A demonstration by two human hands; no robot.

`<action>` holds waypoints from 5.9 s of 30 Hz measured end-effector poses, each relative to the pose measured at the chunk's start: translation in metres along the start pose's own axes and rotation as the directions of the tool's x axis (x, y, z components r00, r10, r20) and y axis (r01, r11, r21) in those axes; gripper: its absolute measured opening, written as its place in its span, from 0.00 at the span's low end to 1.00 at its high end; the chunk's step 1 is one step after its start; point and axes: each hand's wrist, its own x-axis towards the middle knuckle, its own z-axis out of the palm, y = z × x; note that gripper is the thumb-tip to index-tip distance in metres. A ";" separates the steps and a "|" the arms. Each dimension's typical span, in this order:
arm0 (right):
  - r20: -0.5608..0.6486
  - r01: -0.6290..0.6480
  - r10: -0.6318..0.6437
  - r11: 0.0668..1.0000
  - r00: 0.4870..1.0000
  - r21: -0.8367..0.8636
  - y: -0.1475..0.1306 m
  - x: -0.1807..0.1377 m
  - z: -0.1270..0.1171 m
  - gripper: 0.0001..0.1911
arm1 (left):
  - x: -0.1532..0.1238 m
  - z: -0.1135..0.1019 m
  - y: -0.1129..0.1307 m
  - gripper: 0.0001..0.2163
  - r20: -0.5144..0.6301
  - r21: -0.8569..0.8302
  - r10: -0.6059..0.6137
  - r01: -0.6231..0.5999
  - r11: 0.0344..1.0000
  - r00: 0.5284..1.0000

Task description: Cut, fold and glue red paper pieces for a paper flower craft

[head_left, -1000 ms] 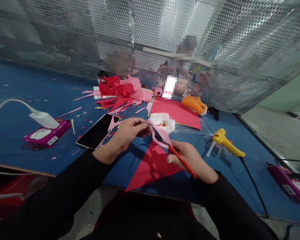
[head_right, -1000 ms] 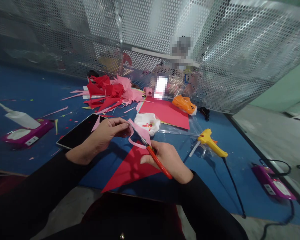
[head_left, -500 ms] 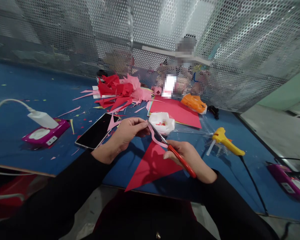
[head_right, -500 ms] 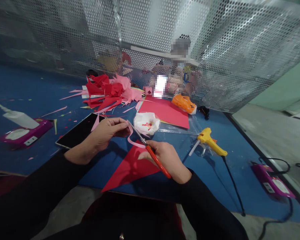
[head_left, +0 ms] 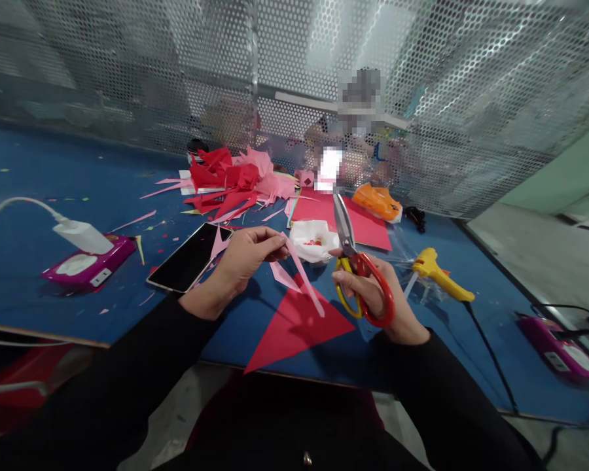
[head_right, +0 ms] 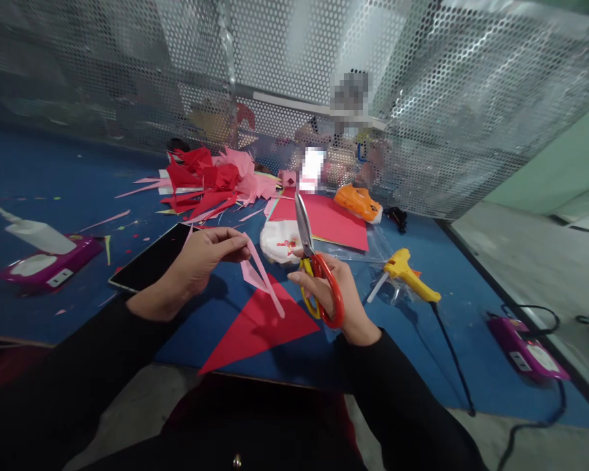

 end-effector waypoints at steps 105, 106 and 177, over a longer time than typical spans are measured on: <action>0.230 0.323 -0.227 0.669 0.946 -0.669 0.014 -0.004 0.006 0.25 | -0.004 0.000 -0.007 0.13 -0.002 -0.050 -0.038 0.038 0.998 0.999; 0.233 0.327 -0.229 0.675 0.945 -0.662 0.015 -0.004 0.006 0.24 | -0.005 0.000 -0.007 0.12 -0.001 -0.048 -0.038 0.038 0.998 0.999; -0.280 0.252 -0.196 0.951 0.940 0.180 0.039 0.012 0.001 0.21 | 0.012 0.007 0.004 0.02 0.056 -0.061 -0.144 0.148 0.987 0.988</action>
